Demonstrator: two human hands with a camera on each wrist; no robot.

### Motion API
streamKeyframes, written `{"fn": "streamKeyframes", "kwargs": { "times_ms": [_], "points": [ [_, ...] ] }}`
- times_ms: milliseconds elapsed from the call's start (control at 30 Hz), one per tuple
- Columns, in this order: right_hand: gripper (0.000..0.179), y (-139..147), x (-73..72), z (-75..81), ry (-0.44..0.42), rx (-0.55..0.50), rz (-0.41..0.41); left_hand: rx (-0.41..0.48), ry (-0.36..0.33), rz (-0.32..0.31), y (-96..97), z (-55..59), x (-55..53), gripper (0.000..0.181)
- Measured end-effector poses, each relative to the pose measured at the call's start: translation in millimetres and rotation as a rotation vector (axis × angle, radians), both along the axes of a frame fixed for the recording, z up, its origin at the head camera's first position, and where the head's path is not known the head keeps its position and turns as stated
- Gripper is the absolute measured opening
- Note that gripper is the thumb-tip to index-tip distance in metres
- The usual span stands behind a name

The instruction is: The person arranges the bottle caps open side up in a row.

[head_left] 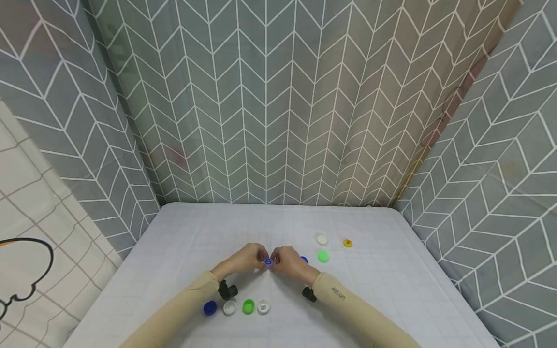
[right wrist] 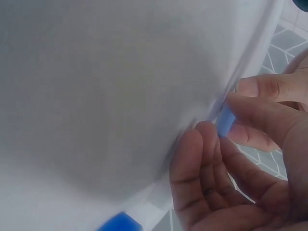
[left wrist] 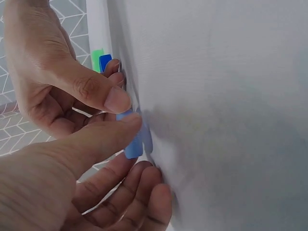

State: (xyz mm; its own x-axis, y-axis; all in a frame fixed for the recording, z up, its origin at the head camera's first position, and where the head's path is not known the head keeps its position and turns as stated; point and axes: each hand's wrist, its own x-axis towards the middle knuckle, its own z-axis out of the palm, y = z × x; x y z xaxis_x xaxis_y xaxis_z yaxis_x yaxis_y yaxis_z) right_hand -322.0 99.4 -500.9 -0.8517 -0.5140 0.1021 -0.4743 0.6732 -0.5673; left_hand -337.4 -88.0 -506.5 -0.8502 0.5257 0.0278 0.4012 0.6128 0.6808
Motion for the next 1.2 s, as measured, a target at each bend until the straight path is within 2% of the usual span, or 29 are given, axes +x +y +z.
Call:
{"fn": "streamKeyframes", "kwargs": {
  "times_ms": [233, 333, 500, 700, 867, 1200],
  "points": [
    [0.02, 4, 1.4, 11.2, 0.002, -0.029, -0.003, 0.055, 0.045, -0.032, -3.1, 5.4, 0.1, 0.025],
    [0.021, 7, 1.8, 18.4, 0.012, -0.044, -0.009, 0.064, 0.077, -0.03, -3.1, 10.3, -0.3, 0.025],
    [0.022, 11, 3.9, 31.4, 0.035, -0.059, -0.013, 0.084, 0.09, -0.015, -1.8, 19.9, 1.5, 0.026],
    [0.021, 16, 8.3, 45.1, 0.059, -0.109, -0.003, 0.125, 0.118, -0.002, 0.2, 31.5, 7.4, 0.025],
    [0.023, 21, 13.7, 54.8, 0.045, -0.144, -0.008, 0.16, 0.132, 0.0, 2.1, 40.1, 12.5, 0.026],
    [0.025, 31, 28.2, 68.4, 0.045, -0.166, -0.012, 0.208, 0.13, 0.02, 7.9, 49.5, 24.2, 0.03]
  ]
}}
